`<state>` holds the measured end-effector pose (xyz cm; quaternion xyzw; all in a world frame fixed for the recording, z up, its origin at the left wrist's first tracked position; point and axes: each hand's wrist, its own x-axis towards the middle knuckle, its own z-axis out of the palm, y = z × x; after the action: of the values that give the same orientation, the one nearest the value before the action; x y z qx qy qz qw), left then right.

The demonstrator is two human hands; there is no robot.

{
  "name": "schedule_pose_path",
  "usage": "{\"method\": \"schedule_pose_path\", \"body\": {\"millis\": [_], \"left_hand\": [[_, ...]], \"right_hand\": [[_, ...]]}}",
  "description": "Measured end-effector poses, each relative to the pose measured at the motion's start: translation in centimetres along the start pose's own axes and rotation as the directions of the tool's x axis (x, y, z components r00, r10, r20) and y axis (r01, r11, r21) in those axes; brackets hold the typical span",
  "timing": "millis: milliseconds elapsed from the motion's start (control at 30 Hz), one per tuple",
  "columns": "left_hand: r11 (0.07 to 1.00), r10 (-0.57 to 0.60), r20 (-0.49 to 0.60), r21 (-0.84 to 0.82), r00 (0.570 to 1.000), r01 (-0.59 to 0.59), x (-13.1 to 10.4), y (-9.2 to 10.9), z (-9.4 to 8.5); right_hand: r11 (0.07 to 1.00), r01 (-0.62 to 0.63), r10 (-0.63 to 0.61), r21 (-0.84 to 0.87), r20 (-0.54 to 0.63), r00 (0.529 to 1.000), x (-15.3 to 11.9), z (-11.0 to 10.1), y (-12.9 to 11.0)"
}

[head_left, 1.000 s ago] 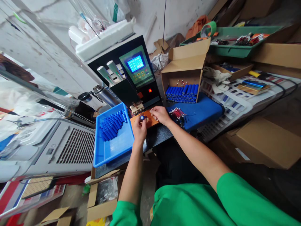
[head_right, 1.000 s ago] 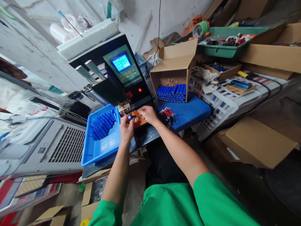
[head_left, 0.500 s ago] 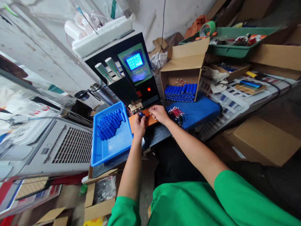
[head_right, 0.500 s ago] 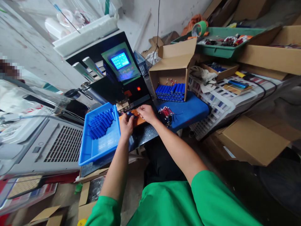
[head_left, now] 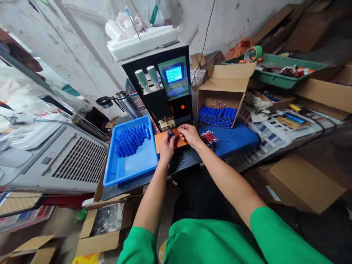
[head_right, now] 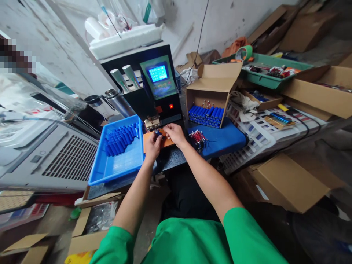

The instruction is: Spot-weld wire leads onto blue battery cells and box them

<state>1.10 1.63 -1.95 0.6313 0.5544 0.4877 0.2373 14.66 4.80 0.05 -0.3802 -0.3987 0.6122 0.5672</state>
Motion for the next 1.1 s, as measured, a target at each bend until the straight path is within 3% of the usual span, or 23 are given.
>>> {"method": "schedule_pose_path", "body": {"millis": [333,1100], "left_hand": [[0.999,0.040,-0.020,0.013,0.999,-0.040,-0.1,-0.4,0.1],[0.996,0.042,-0.044,0.084,0.998,-0.038,0.1,-1.0,0.3]], "right_hand": [[0.992,0.036,-0.036,-0.124,-0.001,0.999,0.3,1.7,0.4],[0.956,0.051,-0.068,-0.290,-0.049,0.996,0.9,2.0,1.3]]}}
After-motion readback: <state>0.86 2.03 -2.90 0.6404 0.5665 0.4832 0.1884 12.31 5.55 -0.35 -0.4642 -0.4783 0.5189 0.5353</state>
